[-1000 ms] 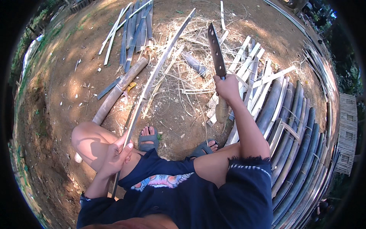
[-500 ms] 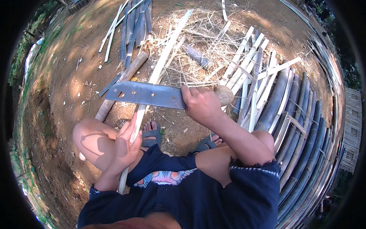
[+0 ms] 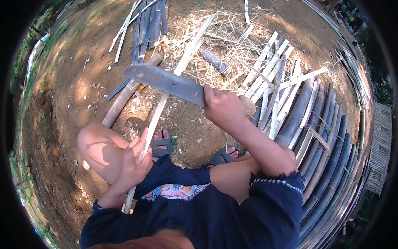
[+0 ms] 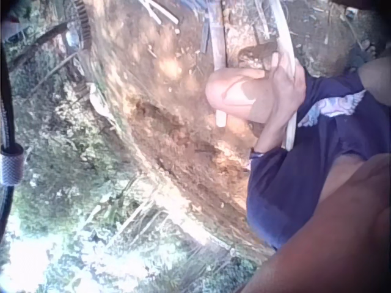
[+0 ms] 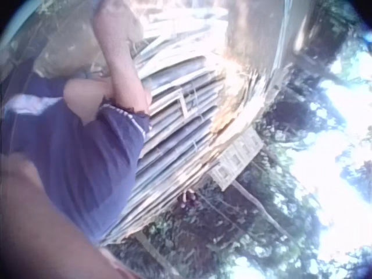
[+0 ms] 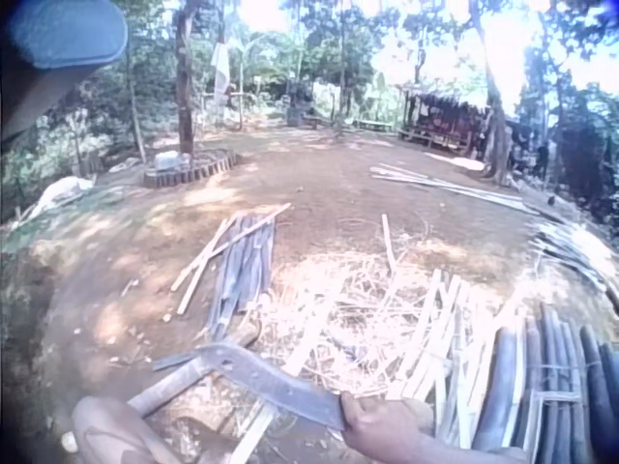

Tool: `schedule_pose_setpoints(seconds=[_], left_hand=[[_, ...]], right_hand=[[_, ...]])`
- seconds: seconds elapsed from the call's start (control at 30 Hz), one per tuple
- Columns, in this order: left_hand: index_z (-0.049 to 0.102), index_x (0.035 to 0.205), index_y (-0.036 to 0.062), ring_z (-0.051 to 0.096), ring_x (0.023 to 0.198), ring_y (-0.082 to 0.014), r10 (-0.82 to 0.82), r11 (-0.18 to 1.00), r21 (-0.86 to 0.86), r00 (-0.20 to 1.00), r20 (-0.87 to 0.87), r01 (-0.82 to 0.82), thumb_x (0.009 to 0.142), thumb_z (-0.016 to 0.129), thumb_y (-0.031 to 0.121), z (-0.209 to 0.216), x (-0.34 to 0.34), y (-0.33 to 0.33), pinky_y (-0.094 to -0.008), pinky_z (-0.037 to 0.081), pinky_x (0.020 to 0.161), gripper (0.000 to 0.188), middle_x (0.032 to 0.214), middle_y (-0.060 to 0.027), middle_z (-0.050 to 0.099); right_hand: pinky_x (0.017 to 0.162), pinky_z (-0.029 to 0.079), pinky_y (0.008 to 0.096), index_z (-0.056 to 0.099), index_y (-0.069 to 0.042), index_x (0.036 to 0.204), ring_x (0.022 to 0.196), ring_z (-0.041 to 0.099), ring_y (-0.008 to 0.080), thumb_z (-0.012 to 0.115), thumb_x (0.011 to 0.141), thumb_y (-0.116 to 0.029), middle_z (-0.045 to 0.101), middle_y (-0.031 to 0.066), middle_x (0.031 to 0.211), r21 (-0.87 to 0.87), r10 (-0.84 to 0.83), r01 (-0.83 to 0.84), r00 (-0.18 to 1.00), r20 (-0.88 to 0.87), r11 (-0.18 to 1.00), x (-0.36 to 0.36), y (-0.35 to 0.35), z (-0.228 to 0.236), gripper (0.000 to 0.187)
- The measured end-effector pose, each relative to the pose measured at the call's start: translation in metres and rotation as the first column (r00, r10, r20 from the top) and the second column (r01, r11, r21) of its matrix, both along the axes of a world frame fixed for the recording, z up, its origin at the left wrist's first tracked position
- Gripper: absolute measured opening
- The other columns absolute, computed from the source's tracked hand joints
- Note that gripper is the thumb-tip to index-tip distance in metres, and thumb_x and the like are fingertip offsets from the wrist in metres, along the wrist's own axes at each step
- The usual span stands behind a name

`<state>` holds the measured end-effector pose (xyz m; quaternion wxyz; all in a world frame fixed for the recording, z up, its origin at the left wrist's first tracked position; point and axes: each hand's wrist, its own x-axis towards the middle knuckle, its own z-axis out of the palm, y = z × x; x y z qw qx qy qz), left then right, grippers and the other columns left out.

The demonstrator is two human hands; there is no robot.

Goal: The person shapes and carves long strips of bamboo using a large metal blade, turning the wood over and shaving along different sides to thin it.

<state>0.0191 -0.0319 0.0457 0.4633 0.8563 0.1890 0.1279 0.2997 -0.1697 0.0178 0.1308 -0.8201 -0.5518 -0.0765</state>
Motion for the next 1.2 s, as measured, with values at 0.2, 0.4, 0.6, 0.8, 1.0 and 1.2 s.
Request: schedule_pose_setpoints(seconds=[0.2, 0.4, 0.6, 0.8, 1.0, 1.2], left_hand=[[0.048, 0.140, -0.0109, 0.060, 0.076, -0.0305, -0.006, 0.986, 0.164, 0.994, 0.106, -0.012, 0.089, 0.059, -0.004, -0.005, -0.008, 0.000, -0.0371, 0.049, 0.066, 0.053, 0.092, -0.0195, 0.058], [0.045, 0.142, -0.0111, 0.059, 0.077, -0.0380, 0.010, 0.983, 0.184, 1.000, -0.014, -0.008, 0.088, 0.059, -0.003, -0.006, -0.002, -0.001, -0.0412, 0.050, 0.068, 0.057, 0.094, -0.0218, 0.054], [0.040, 0.145, -0.0119, 0.061, 0.089, -0.0376, -0.008, 1.000, 0.025, 0.991, -0.134, 0.012, 0.087, 0.059, -0.005, 0.014, -0.013, -0.006, -0.0413, 0.051, 0.076, 0.061, 0.097, -0.0232, 0.056], [0.041, 0.144, -0.0129, 0.059, 0.079, -0.0301, -0.036, 0.998, 0.053, 0.999, -0.038, 0.038, 0.086, 0.058, -0.006, 0.007, -0.030, -0.002, -0.0359, 0.050, 0.071, 0.061, 0.091, -0.0191, 0.055], [0.043, 0.145, -0.0109, 0.056, 0.071, -0.0230, -0.046, 0.998, 0.031, 0.999, -0.023, 0.047, 0.086, 0.058, -0.007, 0.009, -0.032, -0.003, -0.0313, 0.048, 0.065, 0.061, 0.084, -0.0150, 0.053], [0.043, 0.146, -0.0096, 0.052, 0.069, -0.0183, -0.065, 0.997, -0.059, 0.989, -0.134, 0.058, 0.084, 0.057, -0.009, 0.014, -0.073, 0.000, -0.0293, 0.047, 0.063, 0.063, 0.081, -0.0101, 0.051]], right_hand=[[0.059, 0.056, 0.0402, 0.064, -0.004, 0.108, 0.066, 0.069, 0.0290, 0.075, 0.068, -0.013, 0.067, 0.0109, 0.076, 0.012, 0.058, -0.057, 0.996, -0.070, 0.998, -0.014, 0.000, -0.006, 0.042], [0.057, 0.055, 0.0418, 0.065, -0.005, 0.113, 0.060, 0.068, 0.0294, 0.076, 0.068, -0.011, 0.067, 0.0117, 0.075, 0.054, 0.246, -0.246, 0.969, 0.014, 0.968, -0.041, 0.002, -0.005, 0.046], [0.059, 0.058, 0.0419, 0.065, -0.003, 0.110, 0.065, 0.070, 0.0310, 0.074, 0.072, -0.011, 0.070, 0.0129, 0.079, 0.042, -0.002, 0.005, 0.998, -0.059, 0.999, 0.003, 0.001, -0.006, 0.040], [0.063, 0.055, 0.0415, 0.065, -0.003, 0.107, 0.068, 0.069, 0.0300, 0.073, 0.071, -0.008, 0.066, 0.0121, 0.074, 0.068, 0.042, -0.045, 0.998, 0.040, 0.997, 0.013, 0.003, -0.005, 0.037], [0.062, 0.057, 0.0441, 0.064, -0.001, 0.107, 0.065, 0.069, 0.0352, 0.070, 0.080, -0.014, 0.069, 0.0168, 0.077, -0.007, -0.106, 0.105, 0.993, -0.051, 0.994, 0.035, 0.000, -0.006, 0.031], [0.058, 0.057, 0.0404, 0.064, -0.005, 0.096, 0.062, 0.069, 0.0272, 0.066, 0.083, -0.013, 0.068, 0.0134, 0.072, 0.000, -0.136, 0.136, 0.991, -0.003, 0.991, 0.068, 0.016, -0.025, 0.015]])
